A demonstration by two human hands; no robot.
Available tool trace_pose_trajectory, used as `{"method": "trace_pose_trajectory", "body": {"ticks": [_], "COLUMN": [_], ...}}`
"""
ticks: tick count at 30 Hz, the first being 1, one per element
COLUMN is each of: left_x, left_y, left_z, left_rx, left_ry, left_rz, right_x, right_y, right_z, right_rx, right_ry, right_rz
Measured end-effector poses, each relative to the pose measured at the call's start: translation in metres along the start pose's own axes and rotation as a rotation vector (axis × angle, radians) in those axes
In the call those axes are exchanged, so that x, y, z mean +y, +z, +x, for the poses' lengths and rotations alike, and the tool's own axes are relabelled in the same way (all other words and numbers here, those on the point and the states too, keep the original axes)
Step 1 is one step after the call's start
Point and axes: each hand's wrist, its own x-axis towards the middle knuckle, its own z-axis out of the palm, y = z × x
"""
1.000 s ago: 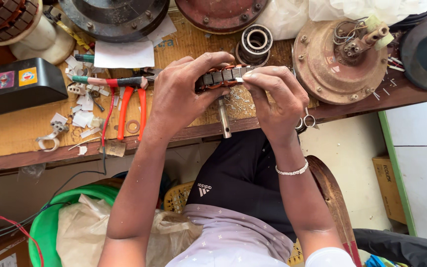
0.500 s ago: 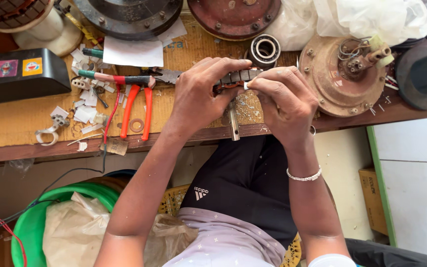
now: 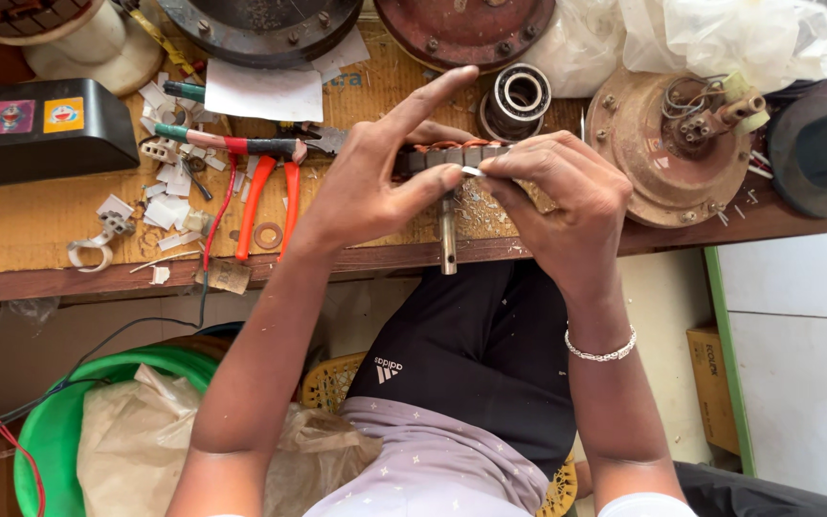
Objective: The person inserts small white plastic spacers into the slots of a copper-wound motor armature. They repeatedly pick up spacers, cut them with scissors, and press them into place between the copper windings.
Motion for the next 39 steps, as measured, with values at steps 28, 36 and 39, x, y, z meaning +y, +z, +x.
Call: {"method": "trace_pose_trajectory", "body": {"ticks": [28, 36, 39], "left_x": [0.009, 0.008, 0.010], "left_y": [0.015, 0.013, 0.008], "left_z": [0.005, 0.004, 0.004], "left_rx": [-0.007, -0.014, -0.045], "left_ry": [0.131, 0.077, 0.094], "left_rz": [0.613, 0.598, 0.548], "right_x": [0.014, 0.007, 0.004], "right_y": [0.000, 0.014, 0.021], "right_z": [-0.007, -0.013, -0.016], "right_rx": [0.014, 0.086, 0.128], "right_ry": [-0.266, -0.261, -0.268], "right_rz": [-0.176, -0.253, -0.300]}}
